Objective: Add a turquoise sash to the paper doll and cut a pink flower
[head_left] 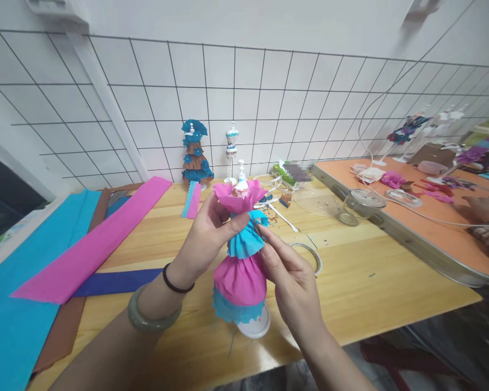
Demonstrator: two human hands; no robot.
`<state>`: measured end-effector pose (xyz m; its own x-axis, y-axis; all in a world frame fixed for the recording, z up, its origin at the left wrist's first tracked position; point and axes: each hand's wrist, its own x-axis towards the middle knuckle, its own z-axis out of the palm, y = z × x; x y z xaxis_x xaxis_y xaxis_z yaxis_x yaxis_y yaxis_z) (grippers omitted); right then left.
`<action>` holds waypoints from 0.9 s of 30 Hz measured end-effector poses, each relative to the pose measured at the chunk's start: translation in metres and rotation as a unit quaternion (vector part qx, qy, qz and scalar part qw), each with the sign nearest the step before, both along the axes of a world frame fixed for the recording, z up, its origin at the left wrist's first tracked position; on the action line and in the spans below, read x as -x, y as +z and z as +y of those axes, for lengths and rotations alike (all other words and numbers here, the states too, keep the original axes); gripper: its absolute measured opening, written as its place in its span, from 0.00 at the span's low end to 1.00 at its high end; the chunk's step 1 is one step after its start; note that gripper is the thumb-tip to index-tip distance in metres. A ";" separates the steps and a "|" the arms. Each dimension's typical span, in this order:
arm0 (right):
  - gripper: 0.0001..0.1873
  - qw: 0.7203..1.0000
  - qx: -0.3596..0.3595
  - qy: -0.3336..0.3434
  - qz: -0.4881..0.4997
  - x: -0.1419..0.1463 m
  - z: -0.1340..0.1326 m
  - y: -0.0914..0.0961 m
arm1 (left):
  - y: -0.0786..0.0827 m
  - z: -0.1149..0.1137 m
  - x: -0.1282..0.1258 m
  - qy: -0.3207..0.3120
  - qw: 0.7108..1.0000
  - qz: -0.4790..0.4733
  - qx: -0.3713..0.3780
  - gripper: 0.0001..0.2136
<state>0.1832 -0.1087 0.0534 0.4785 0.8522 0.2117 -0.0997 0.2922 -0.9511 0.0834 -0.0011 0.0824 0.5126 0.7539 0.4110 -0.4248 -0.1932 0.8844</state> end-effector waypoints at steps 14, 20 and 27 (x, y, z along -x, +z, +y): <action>0.16 0.999 -0.012 -0.023 -0.019 0.002 -0.001 -0.003 | -0.002 -0.007 -0.004 0.020 1.000 -0.003 0.019 0.16; 0.16 0.999 -0.010 -0.028 -0.018 0.003 -0.002 -0.002 | -0.001 -0.007 -0.005 0.023 1.000 -0.005 0.015 0.16; 0.15 0.999 -0.012 -0.033 -0.020 0.002 0.000 -0.001 | -0.003 -0.008 -0.005 0.014 1.000 -0.010 0.021 0.16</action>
